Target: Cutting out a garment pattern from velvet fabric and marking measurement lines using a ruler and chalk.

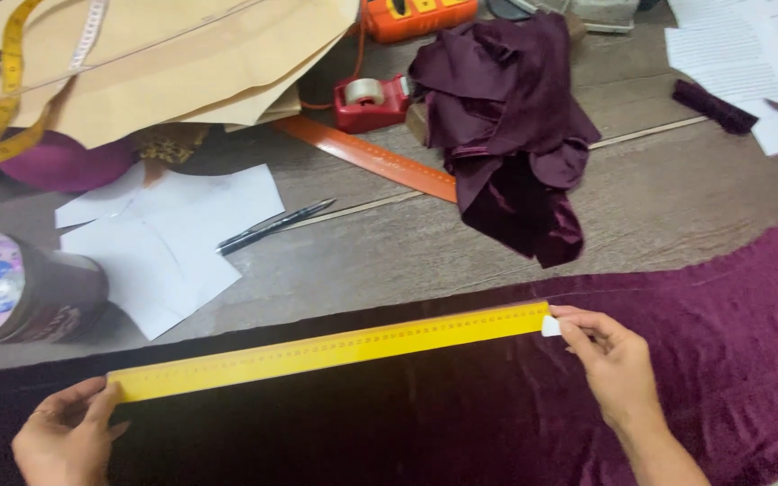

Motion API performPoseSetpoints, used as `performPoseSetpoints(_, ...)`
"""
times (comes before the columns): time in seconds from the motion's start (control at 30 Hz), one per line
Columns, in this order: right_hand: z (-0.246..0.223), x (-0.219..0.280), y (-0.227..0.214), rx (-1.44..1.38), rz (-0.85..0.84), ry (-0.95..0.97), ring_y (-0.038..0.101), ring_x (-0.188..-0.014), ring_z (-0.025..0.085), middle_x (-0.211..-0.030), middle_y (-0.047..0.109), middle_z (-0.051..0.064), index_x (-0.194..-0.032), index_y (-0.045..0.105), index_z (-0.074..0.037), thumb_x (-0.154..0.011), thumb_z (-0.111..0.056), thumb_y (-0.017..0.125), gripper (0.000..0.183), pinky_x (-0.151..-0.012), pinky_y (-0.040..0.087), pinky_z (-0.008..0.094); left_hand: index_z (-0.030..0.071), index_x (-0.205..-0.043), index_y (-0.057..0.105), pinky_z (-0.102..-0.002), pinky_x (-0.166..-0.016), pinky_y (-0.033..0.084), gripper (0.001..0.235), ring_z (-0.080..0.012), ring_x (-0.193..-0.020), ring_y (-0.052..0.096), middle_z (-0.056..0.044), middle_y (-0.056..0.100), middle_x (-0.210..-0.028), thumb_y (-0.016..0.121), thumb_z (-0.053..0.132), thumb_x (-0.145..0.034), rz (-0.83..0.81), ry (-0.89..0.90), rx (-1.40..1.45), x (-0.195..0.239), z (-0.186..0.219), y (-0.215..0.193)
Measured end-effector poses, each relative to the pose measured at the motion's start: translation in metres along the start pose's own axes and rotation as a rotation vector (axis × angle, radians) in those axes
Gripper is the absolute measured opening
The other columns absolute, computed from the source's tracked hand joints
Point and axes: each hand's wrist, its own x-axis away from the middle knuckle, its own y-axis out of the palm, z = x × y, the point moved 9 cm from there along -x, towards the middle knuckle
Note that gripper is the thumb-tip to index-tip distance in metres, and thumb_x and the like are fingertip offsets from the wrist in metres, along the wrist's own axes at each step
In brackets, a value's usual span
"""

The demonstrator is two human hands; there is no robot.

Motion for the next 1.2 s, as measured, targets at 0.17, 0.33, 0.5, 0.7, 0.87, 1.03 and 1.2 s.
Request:
performPoseSetpoints(0.17, 0.003, 0.002, -0.002, 0.028, 0.022, 0.007, 0.065, -0.099, 0.016, -0.11, 0.072, 0.012, -0.094, 0.068, -0.001, -0.089, -0.002, 0.062, 0.007, -0.077, 0.05, 0.028, -0.007, -0.099, 0.062, -0.034, -0.064, 0.059, 0.018, -0.0245, -0.079, 0.065, -0.021, 0.064, -0.089, 0.07, 0.01, -0.096, 0.012, -0.086, 0.042, 0.016, 0.025, -0.005)
performPoseSetpoints(0.33, 0.0, 0.004, 0.002, 0.043, -0.005, -0.01, 0.063, -0.102, 0.017, -0.113, 0.071, 0.013, -0.096, 0.067, 0.002, -0.091, -0.001, 0.06, 0.009, -0.079, 0.049, 0.028, 0.002, -0.094, 0.07, -0.031, -0.063, 0.051, 0.016, -0.0175, -0.07, 0.062, -0.011, 0.067, -0.082, 0.072, 0.018, -0.09, 0.036, -0.045, -0.214, 0.015, 0.034, -0.013)
performPoseSetpoints(0.5, 0.007, 0.002, 0.003, 0.022, -0.024, -0.057, 0.063, -0.106, 0.019, -0.115, 0.069, 0.016, -0.096, 0.065, 0.004, -0.093, 0.001, 0.058, 0.008, -0.08, 0.048, 0.027, 0.005, -0.094, 0.072, -0.028, -0.069, 0.046, 0.019, -0.0137, -0.07, 0.06, -0.009, 0.068, -0.079, 0.074, 0.022, -0.087, 0.037, -0.018, -0.233, 0.014, 0.036, -0.012)
performPoseSetpoints(0.7, 0.0, 0.006, 0.006, 0.074, -0.02, -0.055, 0.061, -0.109, 0.02, -0.116, 0.068, 0.017, -0.101, 0.064, 0.007, -0.096, 0.002, 0.057, 0.01, -0.083, 0.048, 0.029, 0.01, -0.092, 0.072, -0.029, -0.068, 0.049, 0.016, -0.014, -0.07, 0.063, -0.004, 0.069, -0.081, 0.071, 0.023, -0.084, 0.019, -0.105, -0.273, 0.025, 0.056, -0.015)
performPoseSetpoints(0.87, 0.001, 0.006, 0.007, 0.081, -0.033, -0.05, 0.06, -0.11, 0.02, -0.119, 0.067, 0.018, -0.101, 0.063, 0.008, -0.097, 0.002, 0.056, 0.009, -0.082, 0.046, 0.029, 0.01, -0.092, 0.072, -0.032, -0.068, 0.049, 0.017, -0.0165, -0.067, 0.063, -0.002, 0.069, -0.083, 0.069, 0.025, -0.086, -0.011, -0.102, -0.335, 0.026, 0.059, -0.013)
performPoseSetpoints(1.03, 0.003, 0.005, 0.008, 0.082, -0.032, -0.06, 0.059, -0.11, 0.019, -0.119, 0.066, 0.017, -0.105, 0.063, 0.007, -0.097, 0.002, 0.056, 0.011, -0.084, 0.046, 0.028, 0.008, -0.092, 0.07, -0.031, -0.065, 0.053, 0.016, -0.0167, -0.066, 0.062, -0.004, 0.068, -0.083, 0.07, 0.022, -0.086, -0.013, -0.137, -0.287, 0.031, 0.065, -0.014)
performPoseSetpoints(1.2, 0.007, 0.005, 0.007, 0.073, -0.035, -0.069, 0.059, -0.112, 0.019, -0.12, 0.066, 0.016, -0.105, 0.062, 0.005, -0.097, 0.001, 0.056, 0.01, -0.086, 0.046, 0.028, 0.007, -0.091, 0.07, -0.03, -0.064, 0.053, 0.015, -0.0152, -0.068, 0.062, -0.005, 0.068, -0.082, 0.07, 0.022, -0.086, -0.009, -0.118, -0.282, 0.031, 0.065, -0.014)
